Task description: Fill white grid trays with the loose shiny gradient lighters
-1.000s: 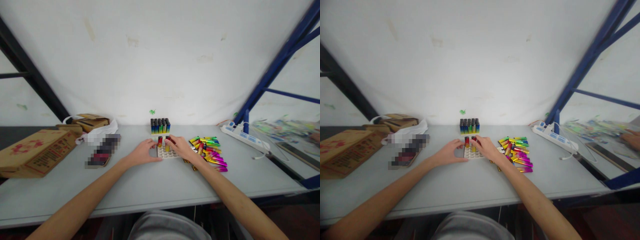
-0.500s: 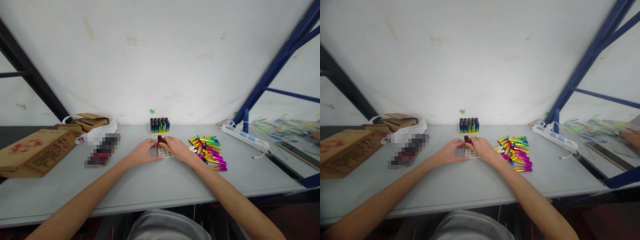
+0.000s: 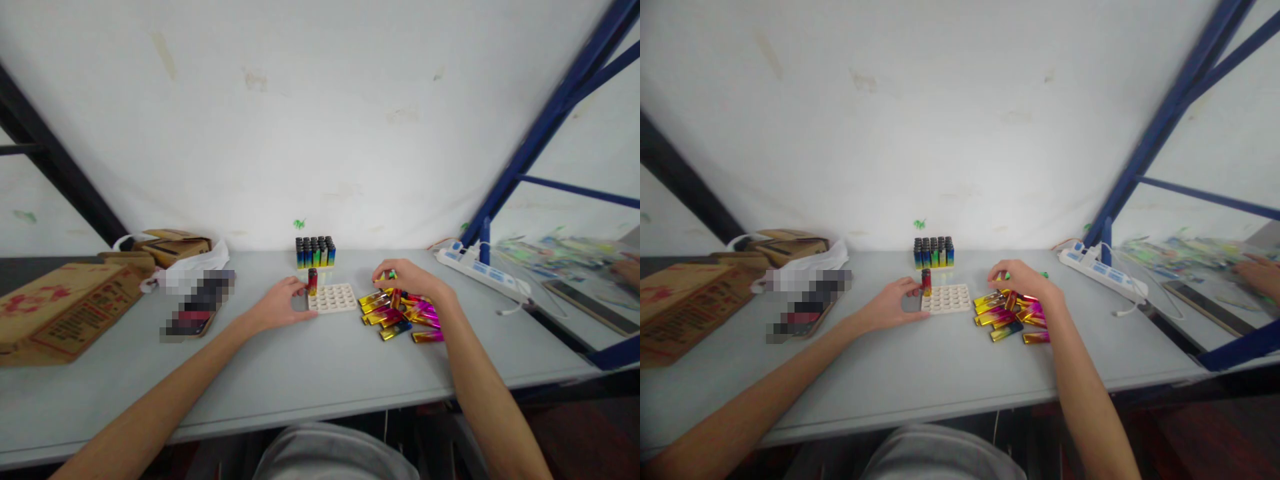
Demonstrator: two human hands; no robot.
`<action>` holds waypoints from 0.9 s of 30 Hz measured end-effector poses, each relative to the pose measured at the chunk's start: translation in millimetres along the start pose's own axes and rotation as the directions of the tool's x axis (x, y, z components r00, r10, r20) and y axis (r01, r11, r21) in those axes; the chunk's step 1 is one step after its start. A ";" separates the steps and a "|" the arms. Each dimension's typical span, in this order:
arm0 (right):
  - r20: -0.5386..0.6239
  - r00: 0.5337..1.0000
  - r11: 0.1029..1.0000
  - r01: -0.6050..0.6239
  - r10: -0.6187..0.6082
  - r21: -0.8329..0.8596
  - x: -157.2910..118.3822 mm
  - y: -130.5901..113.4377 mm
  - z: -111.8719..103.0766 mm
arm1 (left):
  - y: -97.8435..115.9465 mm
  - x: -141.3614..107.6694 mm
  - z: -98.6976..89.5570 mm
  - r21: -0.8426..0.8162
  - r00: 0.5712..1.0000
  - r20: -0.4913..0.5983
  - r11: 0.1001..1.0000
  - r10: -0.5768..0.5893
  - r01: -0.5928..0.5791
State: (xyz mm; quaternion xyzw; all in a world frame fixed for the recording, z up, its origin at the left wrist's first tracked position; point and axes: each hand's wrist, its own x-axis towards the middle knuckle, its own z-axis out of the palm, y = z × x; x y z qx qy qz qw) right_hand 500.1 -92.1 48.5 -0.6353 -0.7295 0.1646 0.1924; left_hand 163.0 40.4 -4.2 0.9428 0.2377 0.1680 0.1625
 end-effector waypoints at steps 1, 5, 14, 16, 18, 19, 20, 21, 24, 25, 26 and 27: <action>0.039 0.999 1.000 -0.018 0.018 0.020 -2.9 2.2 -1.3 | 0.1 0.2 -0.2 0.000 1.000 0.001 1.000 -0.002 0.002; 0.180 0.984 1.000 0.009 -0.009 0.001 -0.3 9.2 9.2 | 3.1 0.9 0.6 0.006 1.000 0.001 1.000 -0.006 0.006; 0.120 0.992 0.998 0.020 -0.027 0.058 6.9 8.9 18.0 | 3.3 0.5 3.2 -0.005 1.000 -0.005 1.000 -0.009 0.009; 0.040 0.999 0.998 0.015 -0.017 0.062 7.9 1.4 16.5 | 1.8 0.9 3.9 0.000 1.000 -0.004 1.000 -0.002 0.002; -0.084 0.996 0.997 0.037 -0.031 0.070 11.2 -6.3 17.9 | 0.5 1.1 4.7 0.001 1.000 -0.001 1.000 0.001 -0.001; -0.147 0.988 0.995 0.052 -0.039 0.086 13.8 -9.8 20.0 | 0.1 1.1 4.9 -0.002 1.000 0.001 1.000 0.002 -0.002; -0.208 0.977 0.991 0.067 -0.042 0.116 16.7 -13.1 23.1 | -0.1 1.1 5.1 -0.005 1.000 0.003 1.000 0.003 -0.003; -0.264 0.964 0.983 0.079 -0.033 0.167 20.0 -16.2 27.2 | -0.3 1.1 5.3 -0.008 1.000 0.004 1.000 0.006 -0.006; -0.318 0.947 0.908 0.100 0.038 0.407 30.0 -24.4 43.2 | -1.0 0.8 5.8 -0.018 1.000 -0.004 1.000 0.018 -0.018; -0.305 0.951 0.866 0.105 0.057 0.488 33.1 -27.1 49.2 | -1.3 0.7 6.1 -0.018 1.000 -0.008 1.000 0.019 -0.019; -0.290 0.954 0.821 0.108 0.073 0.561 35.8 -30.0 55.1 | -1.8 0.7 6.5 -0.017 1.000 -0.012 1.000 0.019 -0.019; -0.274 0.958 0.776 0.109 0.085 0.622 38.1 -33.2 60.5 | -2.3 0.7 7.0 -0.015 1.000 -0.014 1.000 0.017 -0.017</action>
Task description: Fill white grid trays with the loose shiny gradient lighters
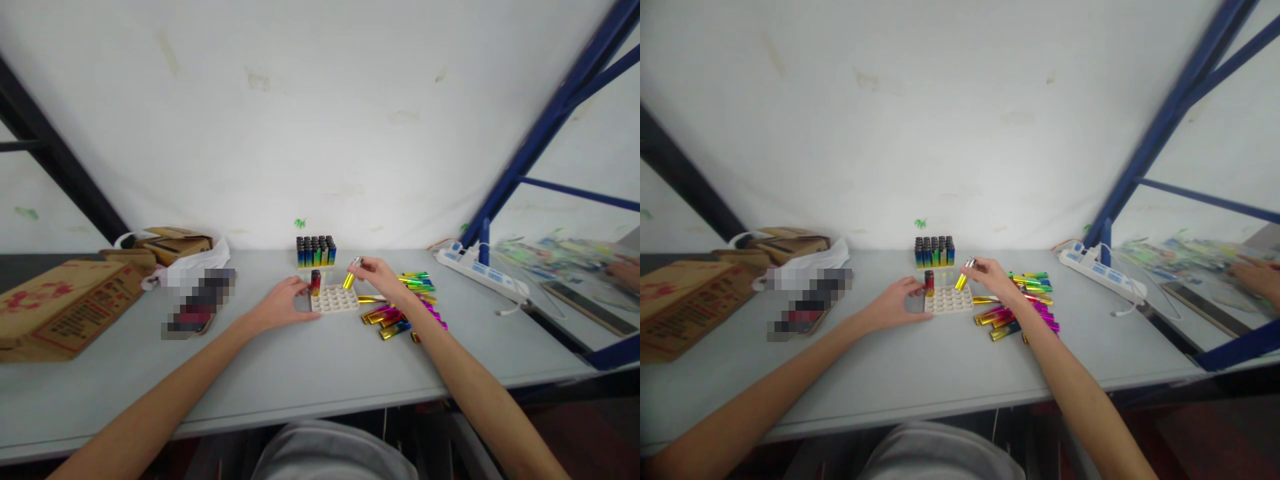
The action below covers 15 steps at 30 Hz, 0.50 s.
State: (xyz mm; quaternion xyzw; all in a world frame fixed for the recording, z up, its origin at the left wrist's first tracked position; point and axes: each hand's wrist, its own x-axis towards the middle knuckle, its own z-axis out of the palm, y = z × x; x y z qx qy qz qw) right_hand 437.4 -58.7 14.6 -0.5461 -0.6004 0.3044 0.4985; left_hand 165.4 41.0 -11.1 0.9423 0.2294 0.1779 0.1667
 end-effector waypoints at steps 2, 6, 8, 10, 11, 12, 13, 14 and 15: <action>0.031 0.999 0.990 -0.047 0.043 0.131 -0.5 0.0 11.7 | -0.8 0.1 1.0 0.003 1.000 -0.002 1.000 -0.003 0.003; 0.206 0.973 0.940 -0.164 0.105 0.298 -5.5 -7.6 28.1 | -0.7 0.4 1.8 -0.003 1.000 -0.009 1.000 -0.004 0.004; 0.244 0.966 0.942 -0.157 0.084 0.296 -7.7 -10.9 33.7 | 0.2 0.5 1.5 -0.006 1.000 -0.012 1.000 -0.007 0.007; 0.231 0.972 0.946 -0.118 0.047 0.303 -8.5 -11.9 38.7 | 1.1 0.4 0.9 -0.008 1.000 -0.010 1.000 -0.009 0.009; 0.216 0.976 0.939 -0.109 0.038 0.326 -8.4 -11.6 41.1 | 1.4 0.3 0.7 -0.007 1.000 -0.009 1.000 -0.009 0.008; 0.203 0.978 0.928 -0.114 0.043 0.355 -8.0 -10.9 43.3 | 1.6 0.2 0.5 -0.004 1.000 -0.008 1.000 -0.008 0.008; 0.196 0.978 0.913 -0.137 0.065 0.384 -7.5 -10.0 45.3 | 1.5 0.1 0.5 0.000 1.000 -0.007 1.000 -0.006 0.006; 0.193 0.976 0.898 -0.172 0.100 0.405 -6.9 -9.0 47.2 | 1.3 0.0 0.7 0.003 1.000 -0.006 1.000 -0.002 0.002; 0.193 0.970 0.885 -0.214 0.145 0.413 -6.2 -8.1 48.8 | 0.8 -0.1 0.9 0.005 1.000 -0.006 1.000 0.002 -0.002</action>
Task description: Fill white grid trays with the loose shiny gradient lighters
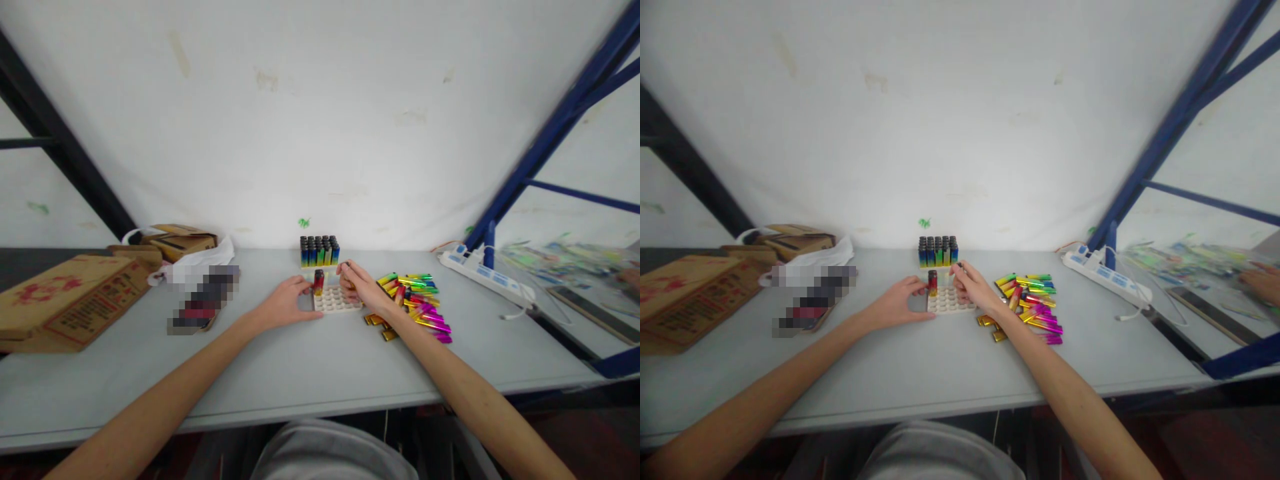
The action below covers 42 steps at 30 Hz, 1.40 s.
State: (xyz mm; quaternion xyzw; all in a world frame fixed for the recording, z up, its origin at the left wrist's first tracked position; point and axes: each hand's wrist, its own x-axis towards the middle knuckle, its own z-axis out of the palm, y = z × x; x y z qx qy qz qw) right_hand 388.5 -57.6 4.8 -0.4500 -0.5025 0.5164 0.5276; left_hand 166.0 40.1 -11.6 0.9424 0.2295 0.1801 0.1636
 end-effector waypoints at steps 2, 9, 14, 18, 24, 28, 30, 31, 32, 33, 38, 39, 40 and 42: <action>-0.052 0.996 0.997 -0.073 0.073 -0.006 2.2 2.3 1.5 | -1.1 -0.1 0.8 0.000 1.000 -0.003 1.000 0.007 -0.007; -0.261 0.958 0.982 -0.156 0.123 -0.107 5.4 5.6 5.5 | -2.4 -0.3 1.5 0.004 1.000 -0.002 1.000 0.002 -0.002; -0.253 0.962 0.971 -0.149 0.099 -0.185 5.3 5.8 6.4 | -2.9 -0.1 1.5 -0.014 1.000 -0.015 1.000 -0.004 0.004; -0.222 0.972 0.972 -0.127 0.081 -0.197 6.1 5.2 6.1 | -2.9 0.0 1.7 -0.028 1.000 -0.018 1.000 0.001 -0.001; -0.220 0.975 0.946 -0.080 0.009 -0.313 7.9 8.4 0.4 | -2.3 -0.1 1.5 -0.029 1.000 -0.011 1.000 0.002 -0.002; -0.251 0.967 0.908 -0.079 -0.029 -0.411 7.4 10.0 -1.5 | -3.1 0.0 1.9 -0.018 1.000 -0.012 1.000 -0.003 0.003; -0.246 0.968 0.907 -0.067 -0.041 -0.415 6.5 9.3 -1.0 | -3.3 0.0 1.8 -0.012 1.000 -0.011 1.000 -0.004 0.004; -0.245 0.969 0.910 -0.063 -0.044 -0.411 6.0 8.8 -0.7 | -3.2 0.0 1.6 -0.011 1.000 -0.009 1.000 -0.001 0.001; -0.240 0.970 0.912 -0.061 -0.042 -0.406 5.7 8.3 -0.5 | -3.1 -0.1 1.3 -0.011 1.000 -0.007 1.000 0.002 -0.002; -0.228 0.973 0.913 -0.057 -0.040 -0.403 5.4 7.8 -0.5 | -2.9 -0.1 1.0 -0.011 1.000 -0.005 1.000 0.005 -0.005; -0.107 0.989 0.889 0.043 -0.103 -0.456 4.0 4.0 -3.6 | -1.2 -0.2 -0.6 -0.019 1.000 -0.002 1.000 0.000 0.000; -0.091 0.987 0.874 0.074 -0.134 -0.481 3.5 3.0 -4.5 | -0.8 -0.2 -0.9 -0.020 1.000 -0.001 1.000 -0.004 0.004; -0.077 0.983 0.856 0.105 -0.167 -0.506 3.0 2.0 -5.2 | -0.4 -0.3 -1.1 -0.021 1.000 -0.001 1.000 -0.006 0.006; -0.049 0.971 0.817 0.169 -0.233 -0.551 2.0 0.7 -6.2 | 0.3 -0.4 -1.5 -0.023 1.000 -0.001 1.000 -0.003 0.003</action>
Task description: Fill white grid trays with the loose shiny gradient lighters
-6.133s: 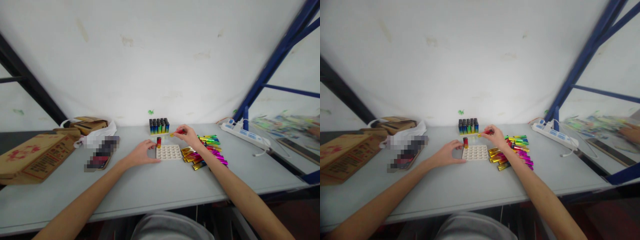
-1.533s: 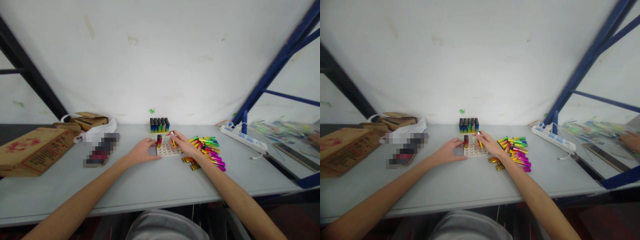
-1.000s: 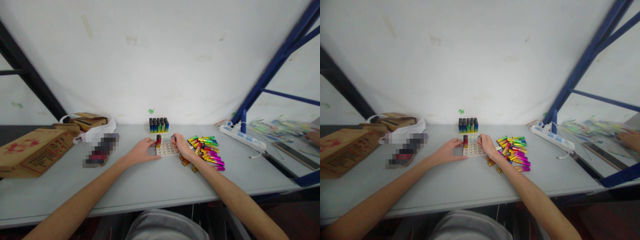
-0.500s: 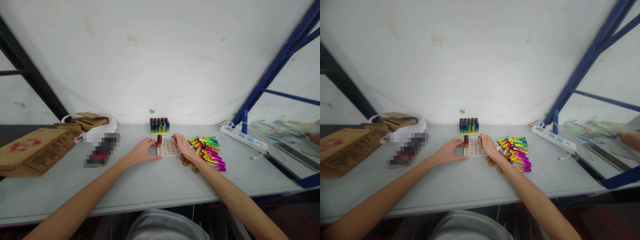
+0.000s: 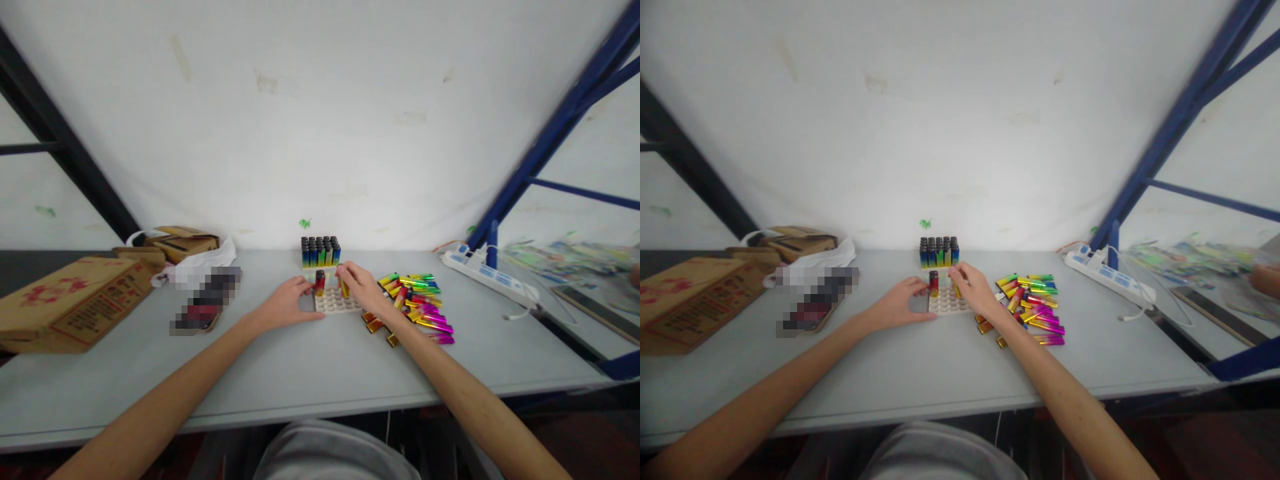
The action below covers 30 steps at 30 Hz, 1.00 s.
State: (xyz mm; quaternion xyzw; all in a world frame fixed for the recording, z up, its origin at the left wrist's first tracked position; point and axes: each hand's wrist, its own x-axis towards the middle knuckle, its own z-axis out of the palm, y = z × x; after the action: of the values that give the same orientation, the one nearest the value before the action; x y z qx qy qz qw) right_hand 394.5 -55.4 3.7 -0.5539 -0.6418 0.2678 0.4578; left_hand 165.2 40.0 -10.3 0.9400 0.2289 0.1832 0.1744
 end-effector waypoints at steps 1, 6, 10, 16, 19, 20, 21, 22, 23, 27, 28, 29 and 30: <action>0.002 0.999 0.999 0.035 -0.035 -0.018 -0.4 -0.2 -0.3 | 0.3 -0.1 -0.2 0.000 1.000 0.001 1.000 0.002 -0.002; 0.049 0.984 0.981 0.177 -0.173 -0.084 -3.1 -0.5 2.8 | 1.4 0.1 -1.1 0.005 1.000 0.012 1.000 -0.007 0.007; 0.014 0.974 0.956 0.224 -0.225 -0.191 -3.4 -3.1 5.9 | 2.0 0.3 -1.3 0.002 1.000 0.014 1.000 0.011 -0.011; 0.072 0.937 0.866 0.343 -0.341 -0.363 0.9 -7.6 9.1 | 0.9 0.5 0.1 0.027 1.000 0.011 1.000 0.015 -0.015; 0.131 0.936 0.792 0.347 -0.327 -0.502 1.9 -9.0 14.4 | -0.2 0.3 0.7 0.014 0.999 0.000 0.999 0.032 -0.032; 0.141 0.939 0.772 0.339 -0.314 -0.538 2.1 -9.7 15.8 | -0.3 0.2 0.7 0.012 0.999 -0.003 0.999 0.037 -0.037; 0.152 0.941 0.754 0.333 -0.301 -0.566 2.5 -10.5 16.4 | -0.3 0.1 0.6 0.011 0.999 -0.004 0.999 0.038 -0.038; 0.164 0.943 0.739 0.329 -0.289 -0.588 2.9 -11.0 15.5 | -0.2 0.1 0.4 0.013 0.999 -0.003 0.999 0.037 -0.037; 0.172 0.945 0.725 0.323 -0.277 -0.609 3.6 -11.1 12.7 | -0.1 0.0 0.2 0.016 0.999 -0.002 0.999 0.034 -0.034; 0.121 0.964 0.660 0.252 -0.238 -0.708 5.8 0.7 -21.9 | -1.3 0.3 -0.2 0.023 1.000 0.000 1.000 0.018 -0.018; 0.094 0.968 0.648 0.226 -0.231 -0.727 5.2 7.4 -35.6 | -1.9 0.3 -0.1 0.021 1.000 0.001 1.000 0.018 -0.018; 0.078 0.972 0.635 0.205 -0.223 -0.745 3.8 15.4 -50.2 | -2.5 0.3 0.1 0.020 1.000 0.002 1.000 0.018 -0.018; 0.066 0.977 0.624 0.181 -0.203 -0.760 1.8 24.2 -65.2 | -3.0 0.3 0.3 0.019 1.000 0.003 1.000 0.017 -0.017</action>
State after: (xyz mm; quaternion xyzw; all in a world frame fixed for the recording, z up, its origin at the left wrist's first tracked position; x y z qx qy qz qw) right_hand 463.5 -58.5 12.1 -0.6265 -0.7439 -0.0845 0.2167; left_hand 164.5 42.5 -11.7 0.9438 0.2225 0.1812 0.1641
